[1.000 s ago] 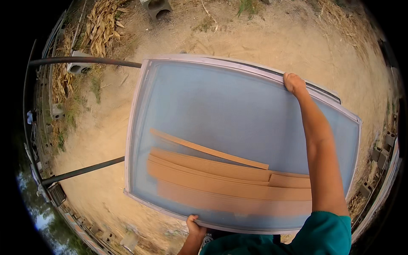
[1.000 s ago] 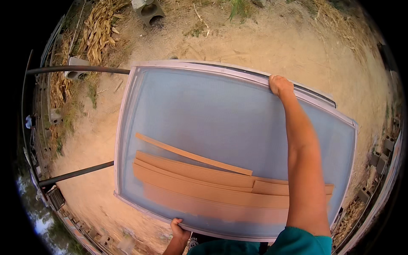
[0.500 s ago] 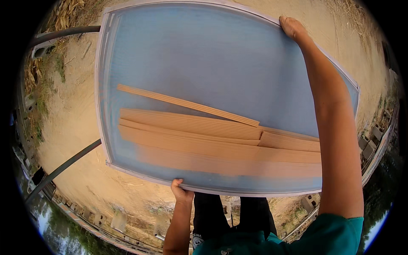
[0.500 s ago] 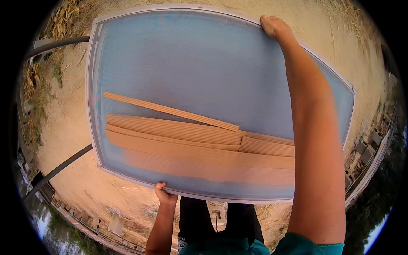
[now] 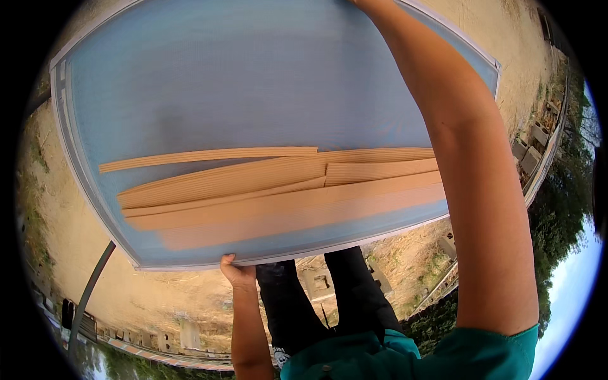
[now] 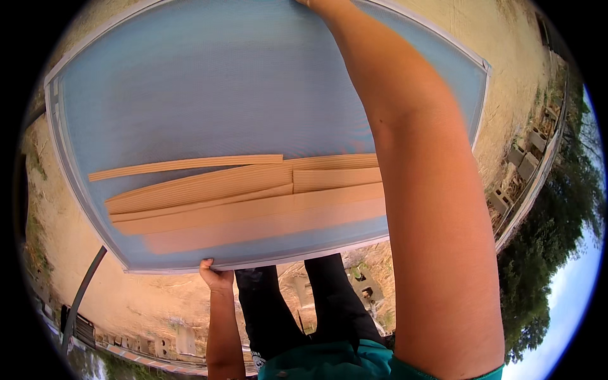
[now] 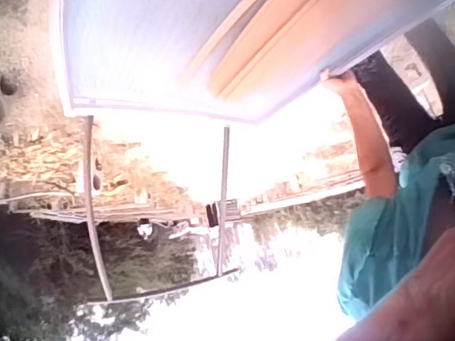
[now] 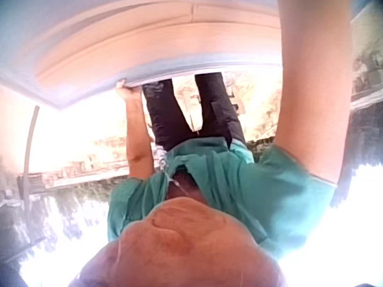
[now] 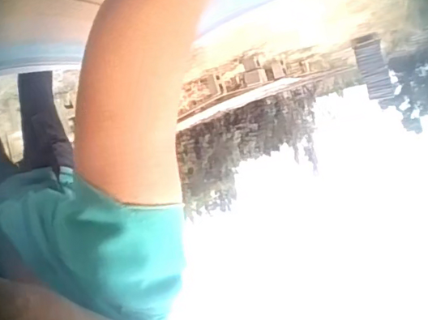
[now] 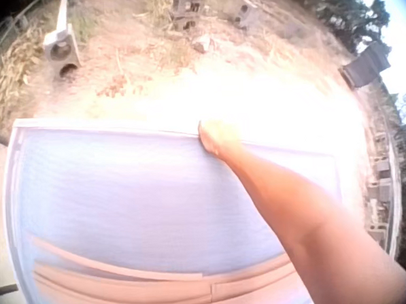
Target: The person arranges thin wooden slats onto large mesh drying trays in an outdoor drying yard. They carry the trays, place them on a metal rack, and use a wheelbarrow to transport additional trays across the site.
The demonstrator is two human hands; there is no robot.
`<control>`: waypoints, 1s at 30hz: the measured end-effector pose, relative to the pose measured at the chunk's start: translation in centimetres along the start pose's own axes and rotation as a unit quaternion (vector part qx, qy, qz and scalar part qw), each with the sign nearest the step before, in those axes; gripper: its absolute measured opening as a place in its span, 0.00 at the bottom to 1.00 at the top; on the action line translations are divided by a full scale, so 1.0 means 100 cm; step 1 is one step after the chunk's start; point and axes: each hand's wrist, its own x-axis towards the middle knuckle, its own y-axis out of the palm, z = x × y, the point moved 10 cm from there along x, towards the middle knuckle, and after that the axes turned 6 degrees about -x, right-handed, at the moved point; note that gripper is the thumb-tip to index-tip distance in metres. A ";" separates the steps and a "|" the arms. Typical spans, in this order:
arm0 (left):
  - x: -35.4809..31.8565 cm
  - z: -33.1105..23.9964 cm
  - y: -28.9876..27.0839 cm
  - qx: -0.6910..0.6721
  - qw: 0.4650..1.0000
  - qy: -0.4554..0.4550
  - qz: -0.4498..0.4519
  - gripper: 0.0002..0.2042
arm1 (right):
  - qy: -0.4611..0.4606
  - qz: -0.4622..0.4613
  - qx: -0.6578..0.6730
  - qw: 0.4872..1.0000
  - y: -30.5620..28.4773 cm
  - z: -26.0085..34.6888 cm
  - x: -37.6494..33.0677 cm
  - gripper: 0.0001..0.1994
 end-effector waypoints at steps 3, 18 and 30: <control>0.001 -0.003 -0.006 0.019 0.999 -0.008 -0.034 0.19 | 0.005 -0.029 0.026 0.999 -0.008 -0.002 -0.007 0.19; -0.083 -0.058 0.082 0.284 0.937 0.203 0.030 0.18 | -0.338 -0.112 0.233 0.905 -0.059 0.144 -0.238 0.05; -0.038 -0.051 0.122 0.147 0.981 0.126 0.017 0.19 | -0.342 0.098 0.157 0.921 0.015 0.235 -0.255 0.05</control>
